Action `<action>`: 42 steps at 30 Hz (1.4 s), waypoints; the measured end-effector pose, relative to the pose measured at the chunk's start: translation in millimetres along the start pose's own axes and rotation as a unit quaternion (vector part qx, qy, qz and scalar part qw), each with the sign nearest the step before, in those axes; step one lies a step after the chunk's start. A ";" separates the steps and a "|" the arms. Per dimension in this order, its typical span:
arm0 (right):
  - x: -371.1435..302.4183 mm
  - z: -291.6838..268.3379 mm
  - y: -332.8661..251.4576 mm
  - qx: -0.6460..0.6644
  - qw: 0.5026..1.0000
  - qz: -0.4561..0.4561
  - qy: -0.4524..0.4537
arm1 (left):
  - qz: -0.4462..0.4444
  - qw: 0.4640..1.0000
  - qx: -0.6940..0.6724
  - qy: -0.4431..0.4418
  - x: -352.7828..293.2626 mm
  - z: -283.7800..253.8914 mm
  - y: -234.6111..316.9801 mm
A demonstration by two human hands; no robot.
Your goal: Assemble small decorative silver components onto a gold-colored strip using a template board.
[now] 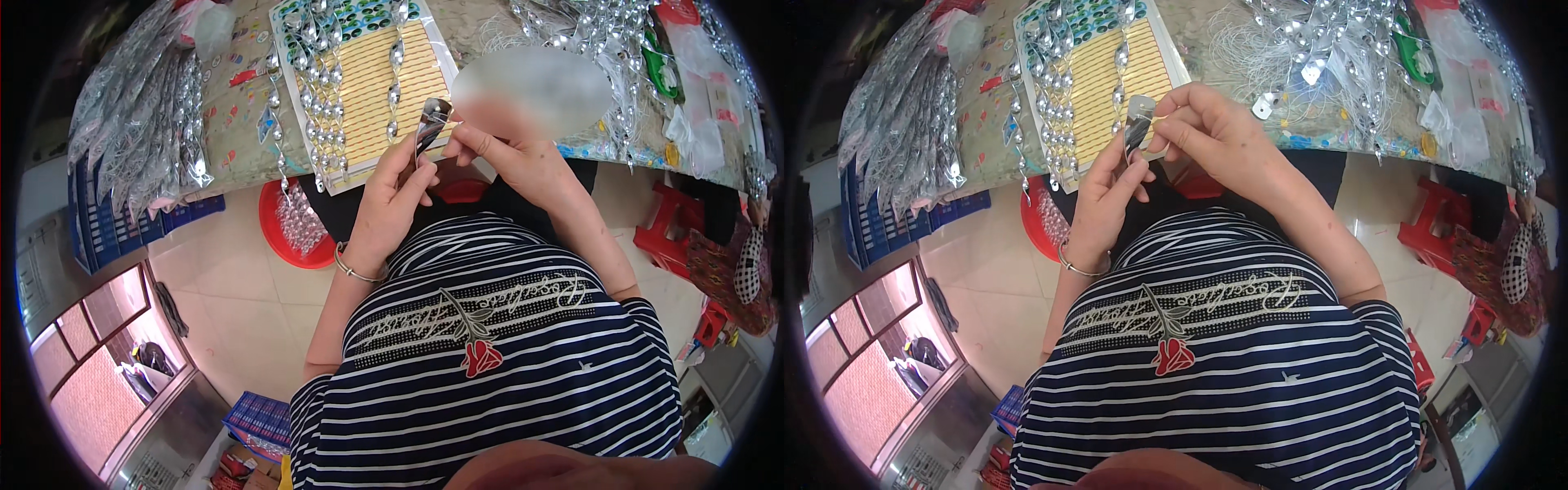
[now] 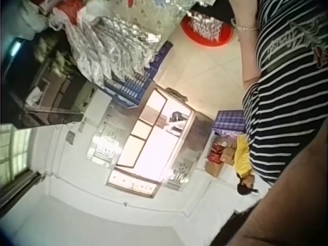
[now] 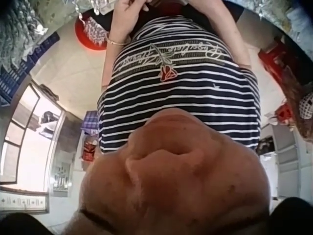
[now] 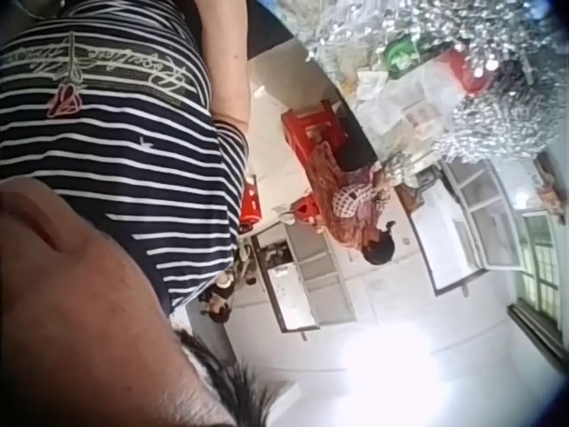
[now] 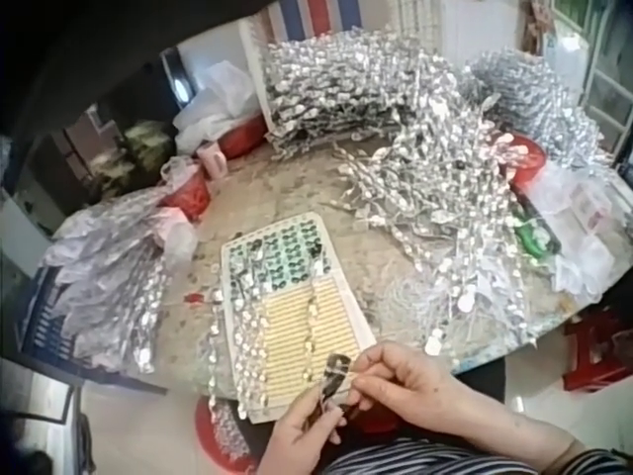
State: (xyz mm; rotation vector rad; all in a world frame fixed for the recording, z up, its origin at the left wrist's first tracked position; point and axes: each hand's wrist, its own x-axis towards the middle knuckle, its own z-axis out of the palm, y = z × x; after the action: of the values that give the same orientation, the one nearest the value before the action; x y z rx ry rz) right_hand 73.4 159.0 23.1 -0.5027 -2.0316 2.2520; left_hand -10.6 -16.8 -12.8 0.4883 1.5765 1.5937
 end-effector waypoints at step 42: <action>-9.3 9.7 -5.8 -0.078 0.996 -0.026 0.035 | 0.050 0.998 0.042 0.008 -4.2 1.0 -6.1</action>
State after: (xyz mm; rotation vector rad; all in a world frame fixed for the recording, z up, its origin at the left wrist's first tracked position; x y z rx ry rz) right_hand 78.4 148.0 31.3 -0.5241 -2.1704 2.0277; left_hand -5.7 -20.0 -17.3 0.6091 1.6590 1.6153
